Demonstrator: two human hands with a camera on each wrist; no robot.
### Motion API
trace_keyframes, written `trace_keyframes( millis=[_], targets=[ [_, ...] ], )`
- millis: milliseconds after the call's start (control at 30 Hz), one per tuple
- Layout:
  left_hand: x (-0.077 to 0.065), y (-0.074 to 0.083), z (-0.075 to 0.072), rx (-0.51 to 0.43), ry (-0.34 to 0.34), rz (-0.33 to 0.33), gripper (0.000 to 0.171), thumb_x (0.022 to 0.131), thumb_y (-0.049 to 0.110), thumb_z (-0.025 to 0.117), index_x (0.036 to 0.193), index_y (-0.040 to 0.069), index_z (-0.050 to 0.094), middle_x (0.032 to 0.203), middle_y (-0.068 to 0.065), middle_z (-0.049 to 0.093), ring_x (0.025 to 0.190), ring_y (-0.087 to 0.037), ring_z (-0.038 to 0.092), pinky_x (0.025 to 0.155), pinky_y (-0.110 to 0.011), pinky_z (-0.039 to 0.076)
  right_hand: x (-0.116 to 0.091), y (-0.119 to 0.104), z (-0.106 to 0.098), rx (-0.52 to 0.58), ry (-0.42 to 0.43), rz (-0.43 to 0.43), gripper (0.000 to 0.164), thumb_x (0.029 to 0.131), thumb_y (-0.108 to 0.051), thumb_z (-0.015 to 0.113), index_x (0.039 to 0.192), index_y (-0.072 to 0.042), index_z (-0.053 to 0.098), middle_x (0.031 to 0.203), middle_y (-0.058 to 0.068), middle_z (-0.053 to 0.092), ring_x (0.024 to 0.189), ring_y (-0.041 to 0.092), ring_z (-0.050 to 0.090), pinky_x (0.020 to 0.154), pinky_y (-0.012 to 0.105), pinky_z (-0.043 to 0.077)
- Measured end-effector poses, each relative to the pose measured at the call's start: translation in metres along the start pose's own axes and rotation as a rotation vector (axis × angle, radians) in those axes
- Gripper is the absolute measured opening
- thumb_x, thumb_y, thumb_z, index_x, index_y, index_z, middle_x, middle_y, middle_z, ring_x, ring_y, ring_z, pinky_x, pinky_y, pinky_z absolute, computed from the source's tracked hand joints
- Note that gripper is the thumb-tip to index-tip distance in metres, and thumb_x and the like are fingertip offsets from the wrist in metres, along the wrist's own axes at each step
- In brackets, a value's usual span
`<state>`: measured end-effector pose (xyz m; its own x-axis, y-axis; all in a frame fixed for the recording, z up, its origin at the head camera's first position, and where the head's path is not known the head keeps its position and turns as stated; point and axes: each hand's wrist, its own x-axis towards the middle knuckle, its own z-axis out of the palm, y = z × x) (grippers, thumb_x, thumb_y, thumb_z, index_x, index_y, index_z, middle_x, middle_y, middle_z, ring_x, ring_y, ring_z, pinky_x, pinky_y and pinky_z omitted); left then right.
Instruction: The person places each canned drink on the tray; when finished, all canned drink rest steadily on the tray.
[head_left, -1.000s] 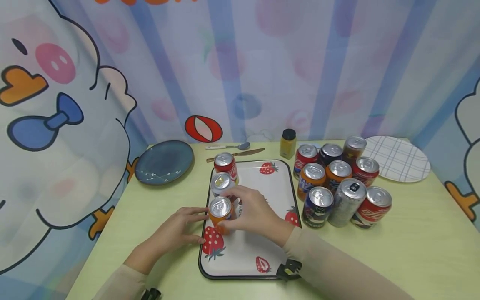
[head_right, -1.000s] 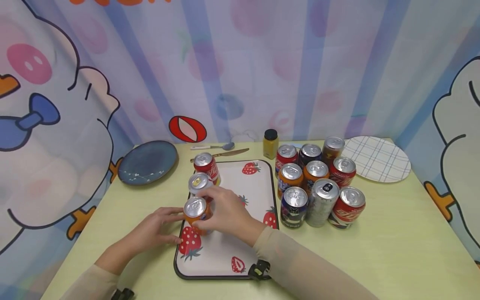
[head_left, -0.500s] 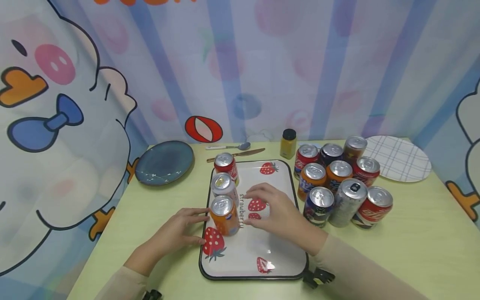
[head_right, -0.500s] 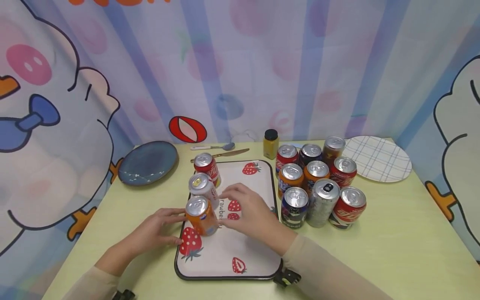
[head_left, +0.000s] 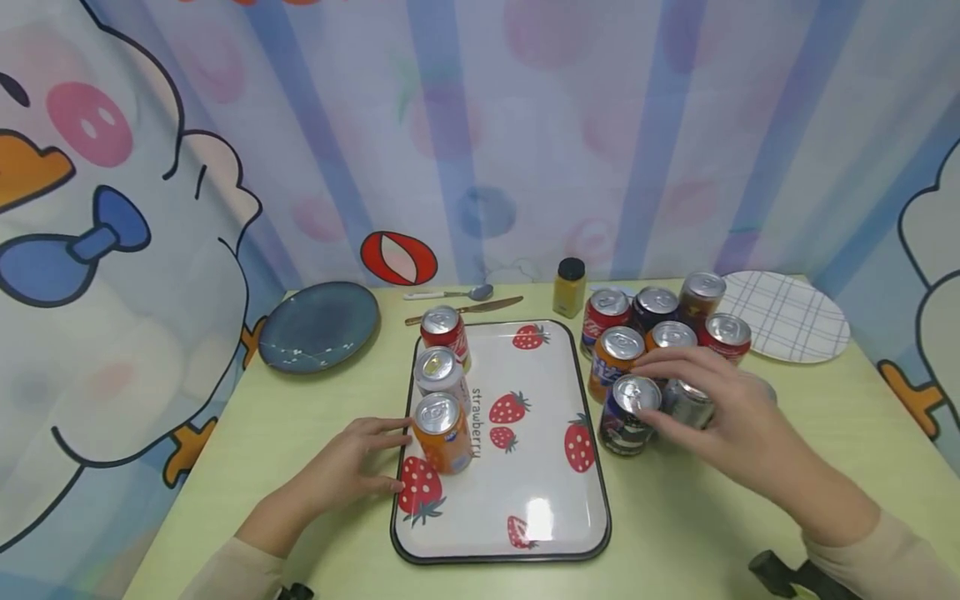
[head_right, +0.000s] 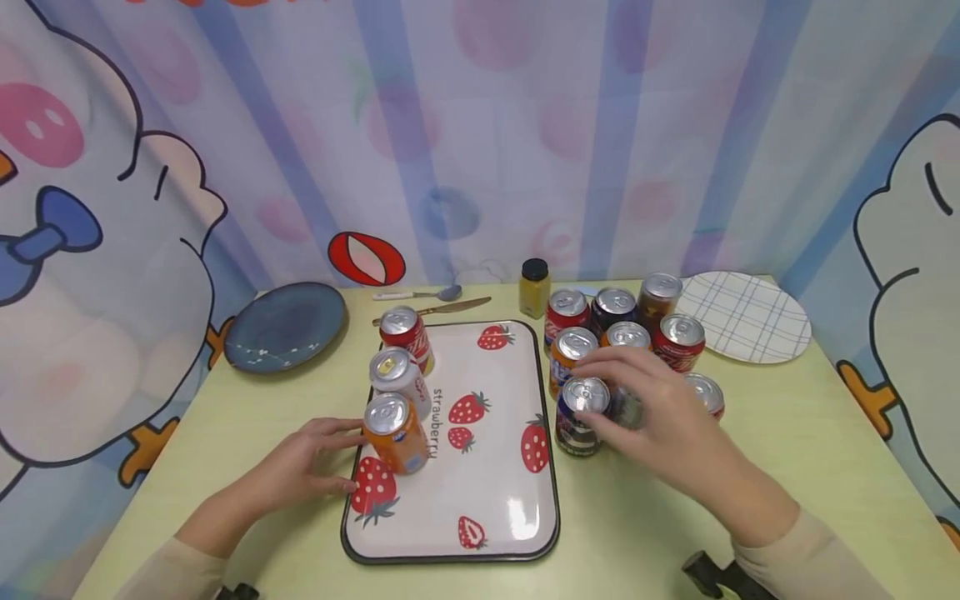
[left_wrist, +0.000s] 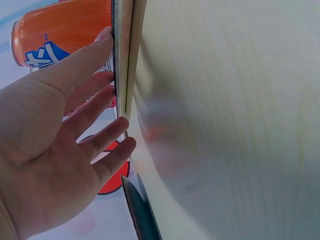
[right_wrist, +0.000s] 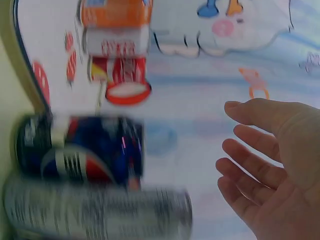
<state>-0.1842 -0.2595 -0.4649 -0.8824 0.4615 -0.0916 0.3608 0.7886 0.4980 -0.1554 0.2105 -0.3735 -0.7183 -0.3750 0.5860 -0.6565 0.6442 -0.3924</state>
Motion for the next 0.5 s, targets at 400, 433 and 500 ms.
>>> trace_keyframes(
  millis=[400, 433, 500],
  targets=[
    [0.001, 0.005, -0.005, -0.009, -0.024, -0.046, 0.061, 0.079, 0.025, 0.091, 0.135, 0.015, 0.07, 0.155, -0.003, 0.054, 0.146, -0.038, 0.043, 0.119, -0.062, 0.036, -0.049, 0.094, -0.051, -0.209, -0.077, 0.275, 0.055, 0.075, -0.023, 0.094, 0.125, -0.021, 0.072, 0.124, 0.004, 0.071, 0.102, -0.016, 0.048, 0.082, 0.01, 0.041],
    [0.001, 0.005, -0.004, -0.008, -0.025, -0.047, 0.061, 0.078, 0.025, 0.091, 0.135, 0.015, 0.07, 0.155, -0.003, 0.054, 0.146, -0.038, 0.043, 0.119, -0.062, 0.036, -0.053, 0.099, -0.051, -0.21, -0.091, 0.288, 0.057, 0.073, -0.027, 0.095, 0.125, -0.02, 0.072, 0.123, 0.005, 0.072, 0.1, -0.018, 0.047, 0.081, 0.011, 0.042],
    [0.001, 0.003, -0.004, -0.008, -0.024, -0.046, 0.061, 0.078, 0.025, 0.091, 0.135, 0.015, 0.07, 0.155, -0.002, 0.054, 0.146, -0.037, 0.044, 0.119, -0.062, 0.037, -0.06, 0.108, -0.051, -0.203, -0.11, 0.287, 0.063, 0.07, -0.029, 0.097, 0.126, -0.018, 0.071, 0.122, 0.007, 0.072, 0.099, -0.022, 0.044, 0.079, 0.009, 0.044]
  ],
)
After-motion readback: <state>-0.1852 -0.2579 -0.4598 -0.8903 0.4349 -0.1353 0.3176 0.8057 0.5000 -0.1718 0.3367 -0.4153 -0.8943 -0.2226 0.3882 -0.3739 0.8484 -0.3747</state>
